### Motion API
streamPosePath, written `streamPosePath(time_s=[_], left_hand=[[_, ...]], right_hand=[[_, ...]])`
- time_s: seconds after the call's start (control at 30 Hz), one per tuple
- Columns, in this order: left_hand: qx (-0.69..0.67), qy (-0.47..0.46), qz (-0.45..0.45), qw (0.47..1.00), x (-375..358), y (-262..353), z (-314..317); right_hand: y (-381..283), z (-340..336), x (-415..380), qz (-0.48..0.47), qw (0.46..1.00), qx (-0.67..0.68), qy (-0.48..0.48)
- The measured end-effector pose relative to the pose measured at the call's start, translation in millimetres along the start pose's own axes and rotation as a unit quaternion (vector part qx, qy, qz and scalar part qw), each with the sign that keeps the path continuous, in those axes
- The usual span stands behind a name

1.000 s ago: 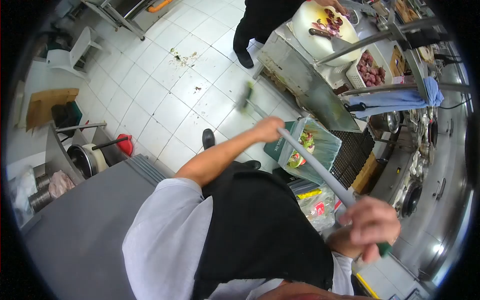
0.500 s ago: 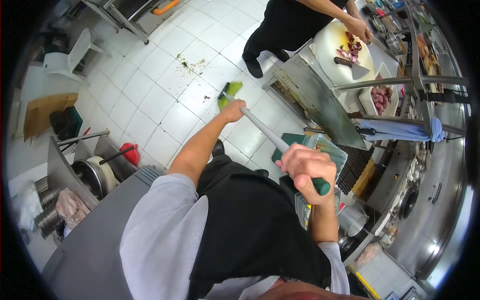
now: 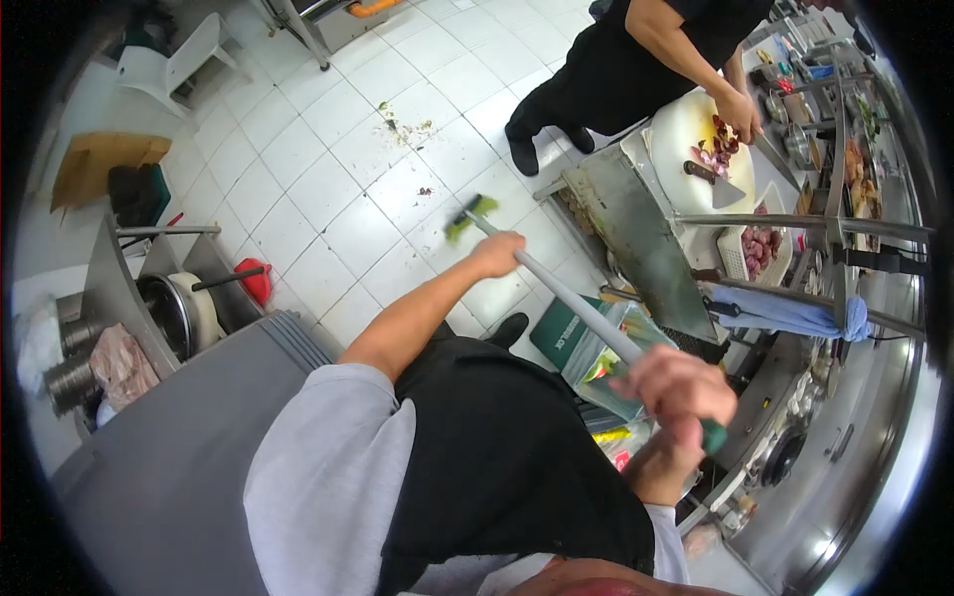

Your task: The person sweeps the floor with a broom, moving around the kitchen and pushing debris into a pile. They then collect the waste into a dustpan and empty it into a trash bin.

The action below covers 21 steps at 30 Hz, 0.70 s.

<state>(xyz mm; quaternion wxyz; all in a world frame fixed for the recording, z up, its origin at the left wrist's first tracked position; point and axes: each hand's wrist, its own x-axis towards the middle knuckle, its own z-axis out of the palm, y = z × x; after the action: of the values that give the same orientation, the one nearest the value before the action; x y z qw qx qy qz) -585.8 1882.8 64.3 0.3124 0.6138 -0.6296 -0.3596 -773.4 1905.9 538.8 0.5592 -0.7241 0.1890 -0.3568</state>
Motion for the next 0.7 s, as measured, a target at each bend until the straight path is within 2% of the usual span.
streamPosePath(time_s=[0.1, 0.27, 0.33, 0.43, 0.47, 0.5, 0.63, 0.7], left_hand=[[0.026, 0.056, -0.063, 0.996, 13, -6, -15], [-0.003, 0.153, -0.015, 0.988, -5, 69, 6], [0.009, 0.172, -0.046, 0.984, -29, 122, 7], [0.016, 0.191, -0.104, 0.976, -83, 162, 34], [0.018, 0.2, -0.124, 0.972, -104, 168, 42], [0.018, 0.183, -0.18, 0.966, -126, 169, 53], [-0.041, 0.105, -0.397, 0.911, -213, 146, 121], [-0.083, 0.077, -0.497, 0.86, -243, 130, 162]], right_hand=[[15, -13, -5, -0.013, 1.0, 0.003, -0.023], [-15, -87, -24, -0.091, 0.985, 0.063, -0.136], [-19, -134, -25, -0.143, 0.962, 0.118, -0.198], [-12, -178, -19, -0.11, 0.951, 0.233, -0.173], [-1, -182, -18, -0.079, 0.951, 0.262, -0.145], [14, -184, -17, -0.047, 0.949, 0.289, -0.118], [94, -133, 0, 0.163, 0.914, 0.331, -0.168], [130, -103, -4, 0.251, 0.909, 0.243, -0.229]])
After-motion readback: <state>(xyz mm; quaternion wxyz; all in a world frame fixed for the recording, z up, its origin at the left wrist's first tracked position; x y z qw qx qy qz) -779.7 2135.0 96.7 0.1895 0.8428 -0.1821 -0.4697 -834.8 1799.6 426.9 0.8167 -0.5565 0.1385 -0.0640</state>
